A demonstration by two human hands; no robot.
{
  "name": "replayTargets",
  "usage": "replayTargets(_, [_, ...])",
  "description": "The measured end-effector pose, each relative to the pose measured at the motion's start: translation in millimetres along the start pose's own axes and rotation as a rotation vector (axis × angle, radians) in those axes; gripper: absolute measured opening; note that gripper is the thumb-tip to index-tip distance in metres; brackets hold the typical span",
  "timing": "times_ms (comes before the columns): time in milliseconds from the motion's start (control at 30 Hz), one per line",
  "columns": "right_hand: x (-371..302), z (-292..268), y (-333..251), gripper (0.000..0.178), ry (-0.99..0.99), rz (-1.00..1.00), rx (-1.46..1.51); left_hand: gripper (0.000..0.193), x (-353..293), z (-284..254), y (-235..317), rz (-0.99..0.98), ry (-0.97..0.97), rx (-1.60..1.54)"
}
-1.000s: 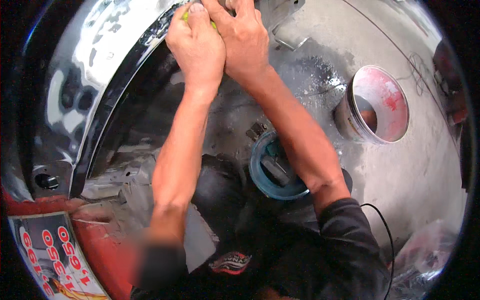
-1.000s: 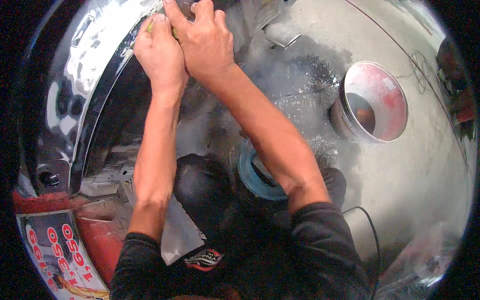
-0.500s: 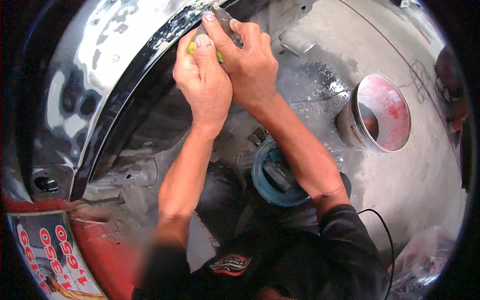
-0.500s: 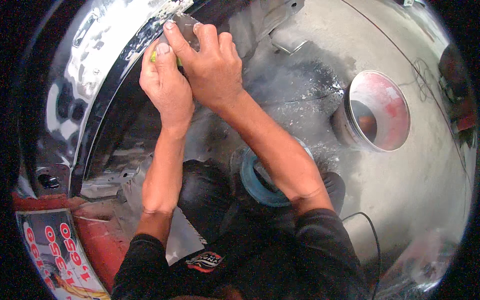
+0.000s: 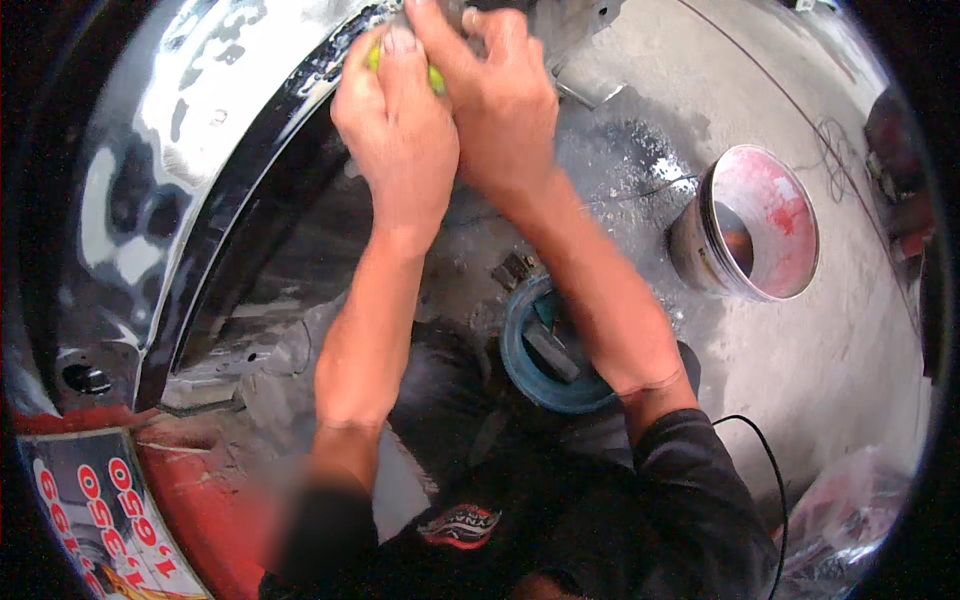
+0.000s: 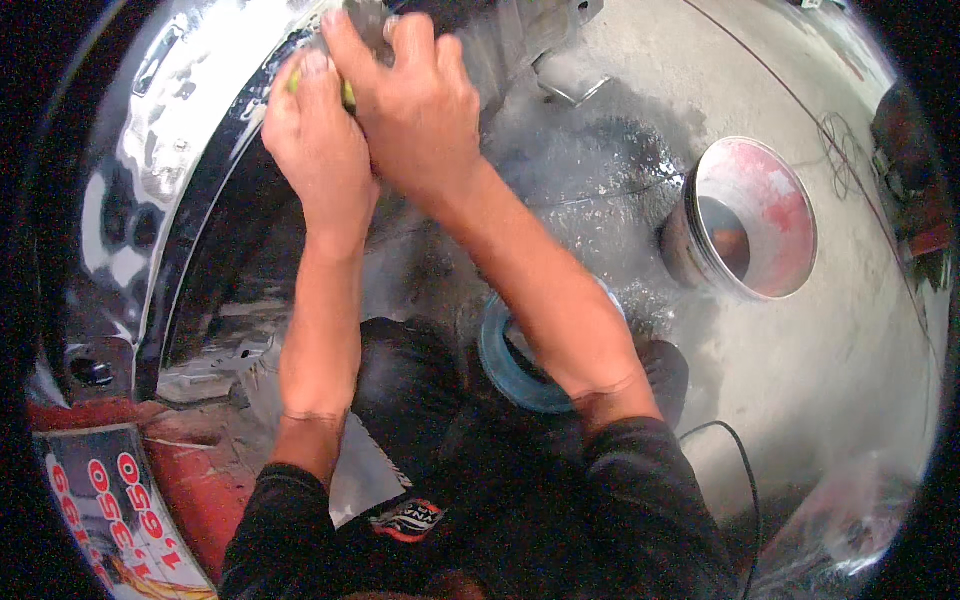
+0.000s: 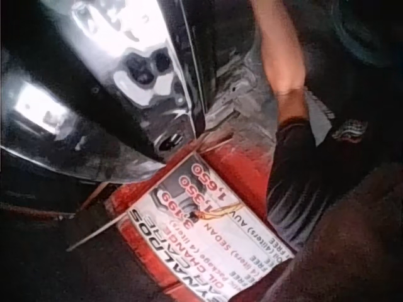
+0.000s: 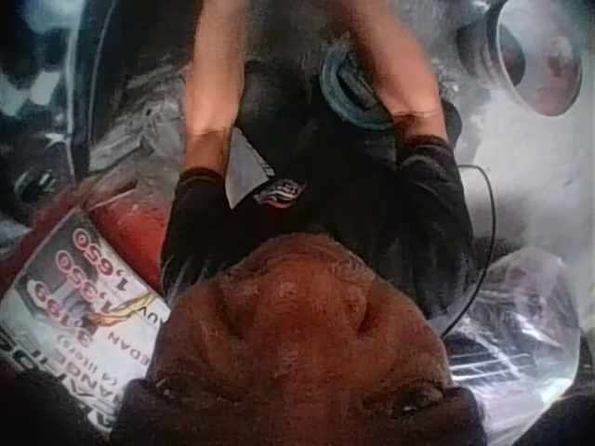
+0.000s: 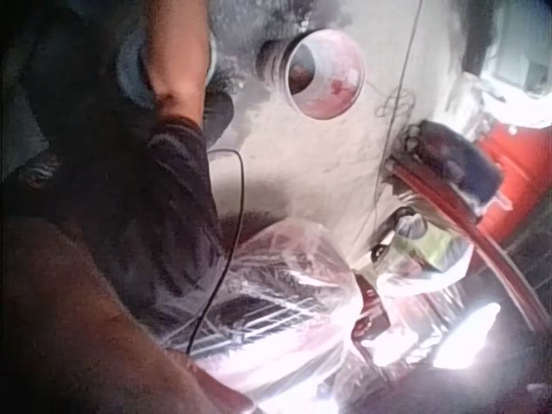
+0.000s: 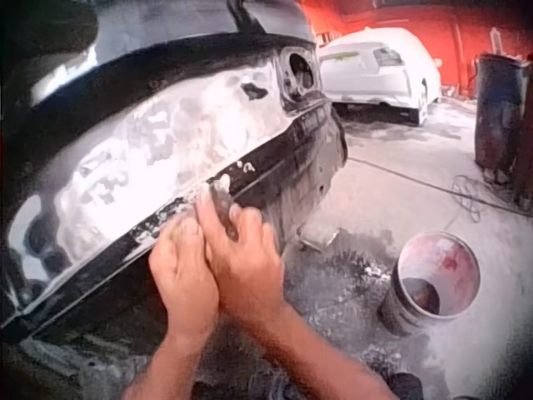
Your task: Wet sanding a black car body panel using a sanding block and water.
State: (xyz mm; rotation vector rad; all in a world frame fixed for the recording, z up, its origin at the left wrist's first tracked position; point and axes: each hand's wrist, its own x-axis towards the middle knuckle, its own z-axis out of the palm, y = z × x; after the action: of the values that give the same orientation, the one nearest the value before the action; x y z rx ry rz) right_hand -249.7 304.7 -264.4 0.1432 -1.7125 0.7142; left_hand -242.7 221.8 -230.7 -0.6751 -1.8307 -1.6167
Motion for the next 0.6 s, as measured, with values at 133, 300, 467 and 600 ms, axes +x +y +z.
replayTargets(133, [-12,-1,4,0.055,-0.011,-0.026,0.067,0.028,-14,6,-2,-0.018,0.091,-0.017])
replayTargets(300, [-9,0,3,0.055,-0.025,-0.04,0.067,0.029,-7,2,-9,0.035,0.073,0.004])
replayTargets(467, [-6,9,-1,0.052,0.015,0.022,0.056,0.028,0,4,-2,-0.02,0.072,-0.051])
replayTargets(600, [-7,6,1,0.051,0.049,-0.014,0.031,0.027,-4,6,7,-0.057,0.077,-0.012])
